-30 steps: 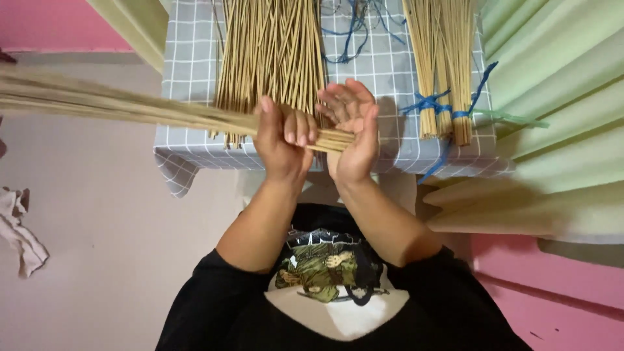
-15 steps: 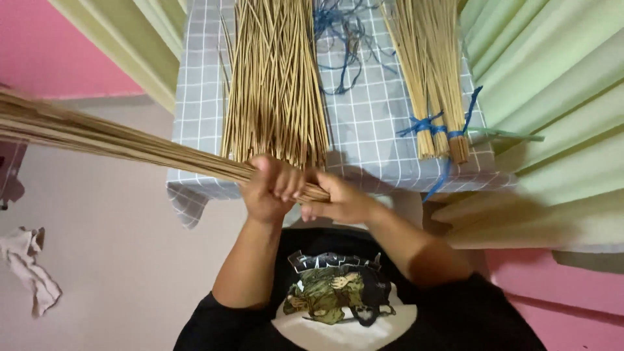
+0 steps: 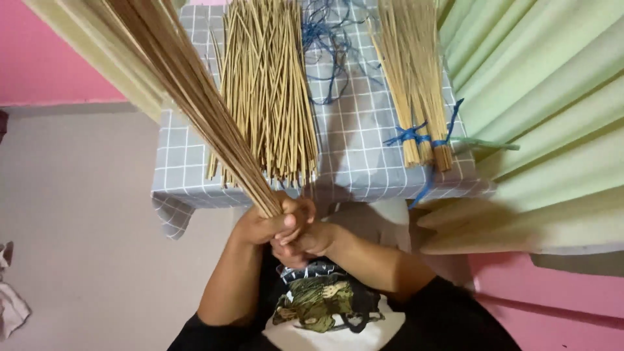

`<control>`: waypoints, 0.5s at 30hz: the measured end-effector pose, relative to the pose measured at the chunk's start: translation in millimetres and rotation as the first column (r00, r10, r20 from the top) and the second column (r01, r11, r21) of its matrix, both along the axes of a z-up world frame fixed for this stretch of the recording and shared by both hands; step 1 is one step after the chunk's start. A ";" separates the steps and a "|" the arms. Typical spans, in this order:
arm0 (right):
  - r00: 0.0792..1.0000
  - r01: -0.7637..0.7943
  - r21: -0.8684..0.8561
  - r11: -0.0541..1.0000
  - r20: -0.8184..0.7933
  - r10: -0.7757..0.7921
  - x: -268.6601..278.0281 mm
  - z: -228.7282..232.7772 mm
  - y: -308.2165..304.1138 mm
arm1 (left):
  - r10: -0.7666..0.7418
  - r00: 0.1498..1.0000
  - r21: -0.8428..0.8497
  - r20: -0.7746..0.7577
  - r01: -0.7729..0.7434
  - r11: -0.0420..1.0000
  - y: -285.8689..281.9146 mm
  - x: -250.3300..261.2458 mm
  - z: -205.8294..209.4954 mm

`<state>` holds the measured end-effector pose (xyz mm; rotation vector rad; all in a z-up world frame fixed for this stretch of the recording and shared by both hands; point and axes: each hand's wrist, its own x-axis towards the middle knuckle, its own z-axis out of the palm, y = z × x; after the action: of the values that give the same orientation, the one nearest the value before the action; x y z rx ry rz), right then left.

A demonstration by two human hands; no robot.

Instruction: Gathering and tying bundles of long wooden sticks with blue plastic string.

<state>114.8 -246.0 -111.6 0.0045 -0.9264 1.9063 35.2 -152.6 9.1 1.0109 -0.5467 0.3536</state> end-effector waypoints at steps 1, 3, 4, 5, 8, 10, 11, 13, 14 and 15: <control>1.000 -0.003 -0.002 1.000 -0.001 0.003 -5.2 -14.7 -6.2 | 0.003 1.000 -0.002 -0.001 -0.003 1.000 -1.8 -2.0 -4.4; 0.996 0.056 -0.095 0.994 -0.065 -0.062 -11.1 -43.3 -16.5 | -0.026 0.999 -0.043 0.025 0.027 0.999 -4.2 -3.0 -12.5; 0.997 0.053 -0.089 0.995 -0.056 -0.058 -3.5 -41.7 -10.7 | -0.022 0.999 -0.038 0.034 0.024 0.999 -0.1 0.0 -13.0; 0.994 0.096 -0.070 0.993 -0.043 -0.099 -0.7 -42.3 -15.2 | -0.001 0.999 -0.041 0.039 0.002 0.999 -3.3 -0.3 -17.1; 0.961 -0.154 -0.026 0.988 -0.236 0.143 16.3 -131.7 -3.4 | 0.069 0.997 -0.050 0.041 -0.067 0.997 -13.1 0.4 -35.3; 0.813 -0.417 0.059 0.907 -0.420 0.402 28.4 -139.3 -3.0 | 0.112 0.993 -0.048 0.037 -0.111 0.993 -16.8 1.8 -23.8; 0.978 -0.049 0.049 0.998 -0.200 0.058 26.7 -104.7 -16.3 | 0.249 0.968 0.062 -0.033 -0.247 0.967 -21.0 -1.5 -7.3; 0.947 0.317 0.128 0.940 0.016 -0.322 35.0 -54.0 -34.1 | 0.387 0.918 0.185 -0.090 -0.366 0.912 -26.2 -8.0 -13.9; 0.898 0.396 0.101 0.913 0.164 -0.407 44.4 -37.8 -39.2 | 0.715 0.694 0.379 -0.085 -0.641 0.667 -27.4 -11.7 -36.6; 0.820 0.478 0.093 0.874 0.310 -0.481 56.7 -20.5 -43.0 | 0.927 0.375 0.542 0.006 -0.780 0.312 -26.6 -12.4 -58.2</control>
<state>171.5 -288.9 -132.1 -0.5102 -1.0396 1.4451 22.8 -179.2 -49.0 1.7853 0.3396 1.0677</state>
